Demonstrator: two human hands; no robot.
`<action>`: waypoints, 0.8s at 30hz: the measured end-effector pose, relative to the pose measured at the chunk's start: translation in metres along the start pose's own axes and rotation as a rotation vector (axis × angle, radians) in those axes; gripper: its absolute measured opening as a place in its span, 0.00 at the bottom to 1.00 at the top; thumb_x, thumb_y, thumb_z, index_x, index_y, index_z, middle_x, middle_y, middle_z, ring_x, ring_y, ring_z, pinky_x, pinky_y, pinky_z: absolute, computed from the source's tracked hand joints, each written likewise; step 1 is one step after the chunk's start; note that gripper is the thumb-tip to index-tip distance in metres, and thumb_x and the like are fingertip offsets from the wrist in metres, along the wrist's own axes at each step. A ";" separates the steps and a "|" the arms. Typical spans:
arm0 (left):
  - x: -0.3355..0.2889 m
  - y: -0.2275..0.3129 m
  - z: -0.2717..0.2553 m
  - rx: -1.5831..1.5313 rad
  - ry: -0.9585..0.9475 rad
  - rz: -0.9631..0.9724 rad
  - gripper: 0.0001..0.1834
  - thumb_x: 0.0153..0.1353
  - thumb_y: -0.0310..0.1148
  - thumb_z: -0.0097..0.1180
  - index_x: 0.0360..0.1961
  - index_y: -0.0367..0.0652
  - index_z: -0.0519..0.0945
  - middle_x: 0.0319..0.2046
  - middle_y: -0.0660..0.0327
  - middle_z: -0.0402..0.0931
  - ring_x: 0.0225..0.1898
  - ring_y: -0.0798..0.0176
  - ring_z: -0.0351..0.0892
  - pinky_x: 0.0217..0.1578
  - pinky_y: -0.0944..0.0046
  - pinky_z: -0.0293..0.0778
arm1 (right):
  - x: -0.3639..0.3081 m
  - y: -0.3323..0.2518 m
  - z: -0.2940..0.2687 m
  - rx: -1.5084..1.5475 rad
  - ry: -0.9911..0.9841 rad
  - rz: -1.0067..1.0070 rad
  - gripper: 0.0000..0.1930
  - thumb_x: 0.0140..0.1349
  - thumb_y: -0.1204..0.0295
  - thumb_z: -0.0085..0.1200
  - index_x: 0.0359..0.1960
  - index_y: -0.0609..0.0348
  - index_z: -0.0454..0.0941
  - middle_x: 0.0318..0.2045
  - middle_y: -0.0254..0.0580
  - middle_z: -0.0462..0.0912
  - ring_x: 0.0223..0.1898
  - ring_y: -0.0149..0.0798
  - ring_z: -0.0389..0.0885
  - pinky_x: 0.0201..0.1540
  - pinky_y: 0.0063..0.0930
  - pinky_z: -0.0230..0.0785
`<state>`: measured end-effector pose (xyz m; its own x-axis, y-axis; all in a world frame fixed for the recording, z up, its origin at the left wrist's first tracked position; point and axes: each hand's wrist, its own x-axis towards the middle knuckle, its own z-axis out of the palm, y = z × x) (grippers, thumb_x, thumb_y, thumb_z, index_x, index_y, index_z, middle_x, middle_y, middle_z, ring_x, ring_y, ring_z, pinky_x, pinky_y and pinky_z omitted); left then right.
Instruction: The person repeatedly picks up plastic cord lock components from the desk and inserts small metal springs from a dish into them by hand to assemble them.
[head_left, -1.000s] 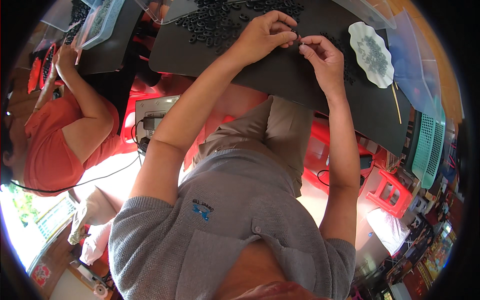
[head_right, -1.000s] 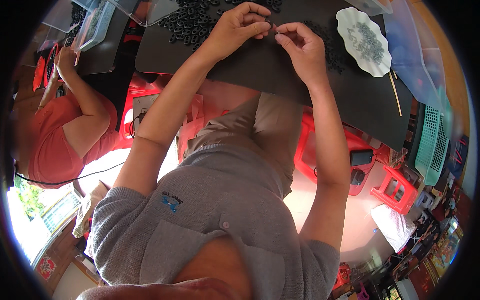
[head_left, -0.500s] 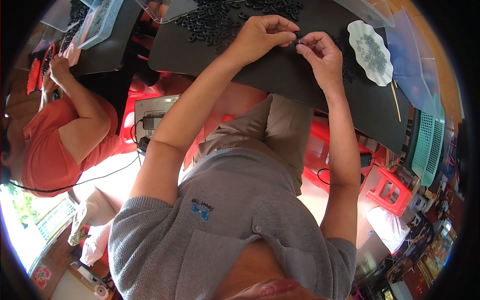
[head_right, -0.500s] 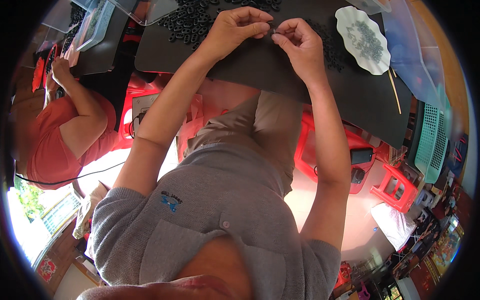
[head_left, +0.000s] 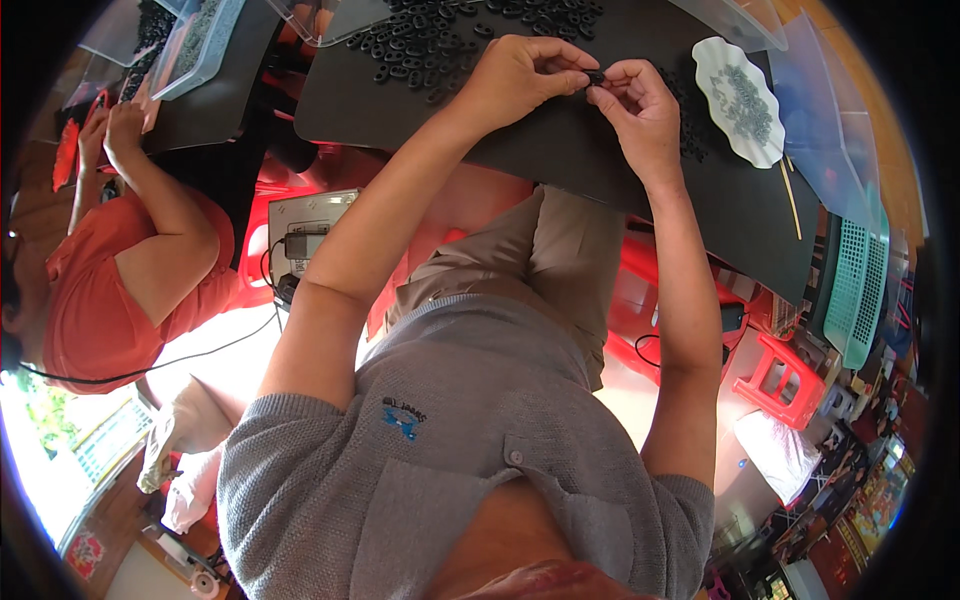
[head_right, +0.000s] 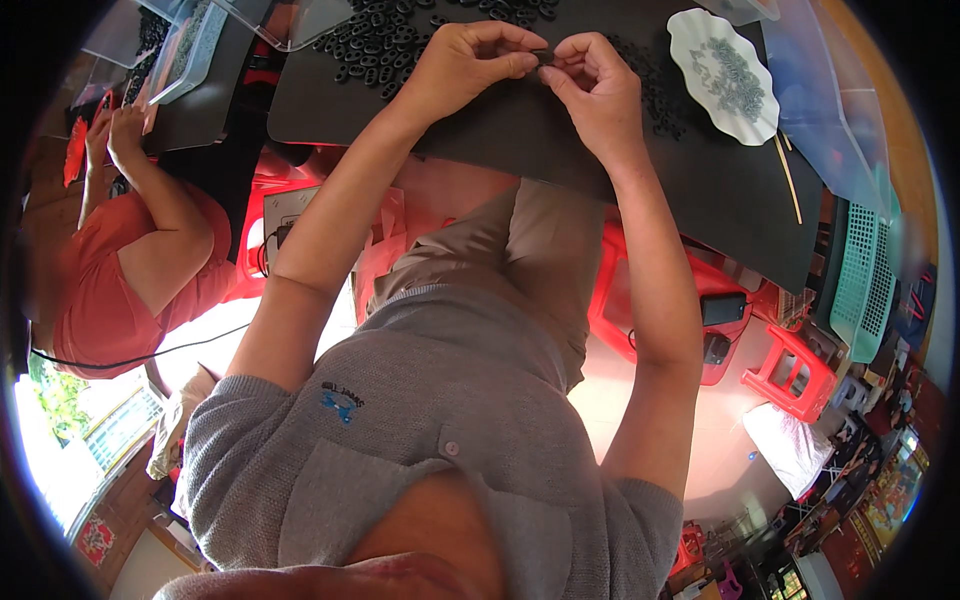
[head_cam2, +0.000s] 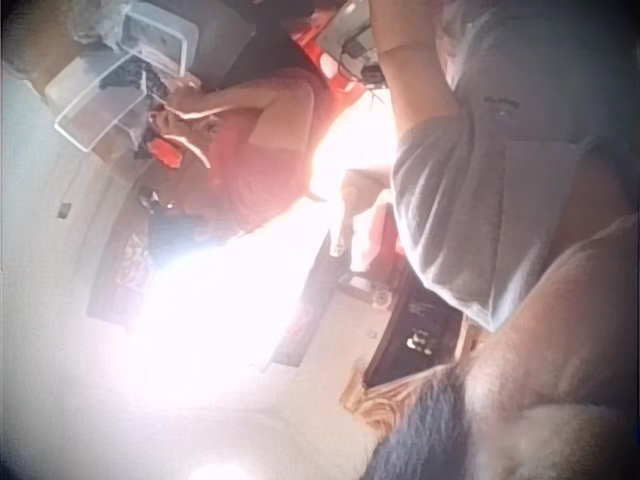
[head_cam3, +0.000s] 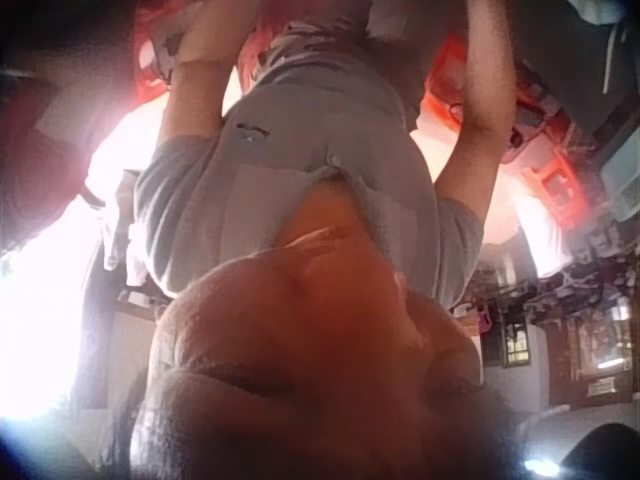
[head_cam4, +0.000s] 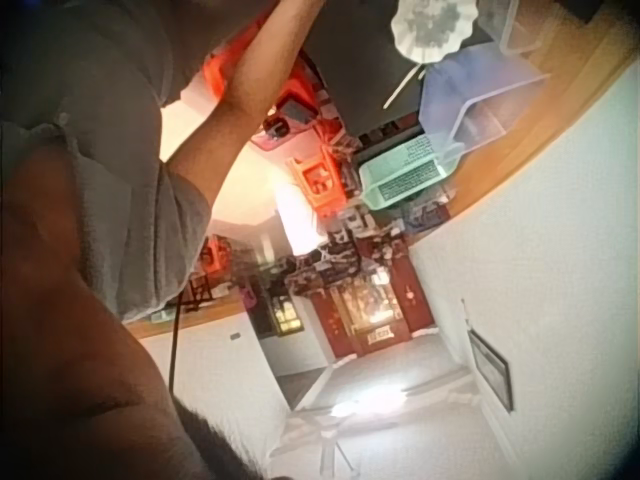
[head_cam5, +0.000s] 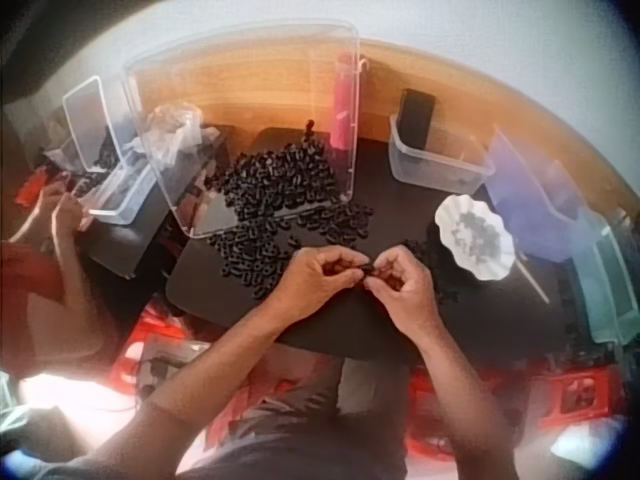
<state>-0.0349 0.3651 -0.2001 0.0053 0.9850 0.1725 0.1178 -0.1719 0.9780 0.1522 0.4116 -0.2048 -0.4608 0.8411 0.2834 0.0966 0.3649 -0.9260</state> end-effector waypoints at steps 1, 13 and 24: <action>-0.001 0.001 0.001 0.037 0.006 0.014 0.12 0.61 0.28 0.63 0.45 0.37 0.84 0.30 0.66 0.82 0.33 0.77 0.79 0.38 0.75 0.76 | 0.000 0.001 0.000 0.000 0.000 0.001 0.10 0.58 0.81 0.62 0.38 0.60 0.75 0.31 0.31 0.81 0.35 0.21 0.79 0.39 0.17 0.74; -0.001 0.001 0.005 0.415 0.013 0.159 0.10 0.58 0.27 0.62 0.42 0.40 0.85 0.30 0.58 0.85 0.34 0.67 0.85 0.38 0.68 0.79 | 0.000 -0.002 0.005 -0.433 0.047 -0.091 0.10 0.52 0.77 0.66 0.35 0.57 0.77 0.28 0.35 0.83 0.29 0.31 0.81 0.35 0.24 0.74; -0.001 -0.003 0.006 0.413 0.008 0.156 0.08 0.58 0.26 0.62 0.39 0.39 0.85 0.31 0.58 0.85 0.33 0.66 0.85 0.38 0.68 0.79 | -0.006 -0.008 0.000 -0.341 0.016 -0.002 0.08 0.54 0.80 0.64 0.35 0.59 0.80 0.28 0.34 0.84 0.28 0.25 0.81 0.33 0.20 0.73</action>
<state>-0.0294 0.3650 -0.2035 0.0472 0.9474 0.3166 0.5034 -0.2963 0.8116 0.1545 0.4038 -0.1985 -0.4479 0.8452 0.2917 0.3860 0.4771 -0.7895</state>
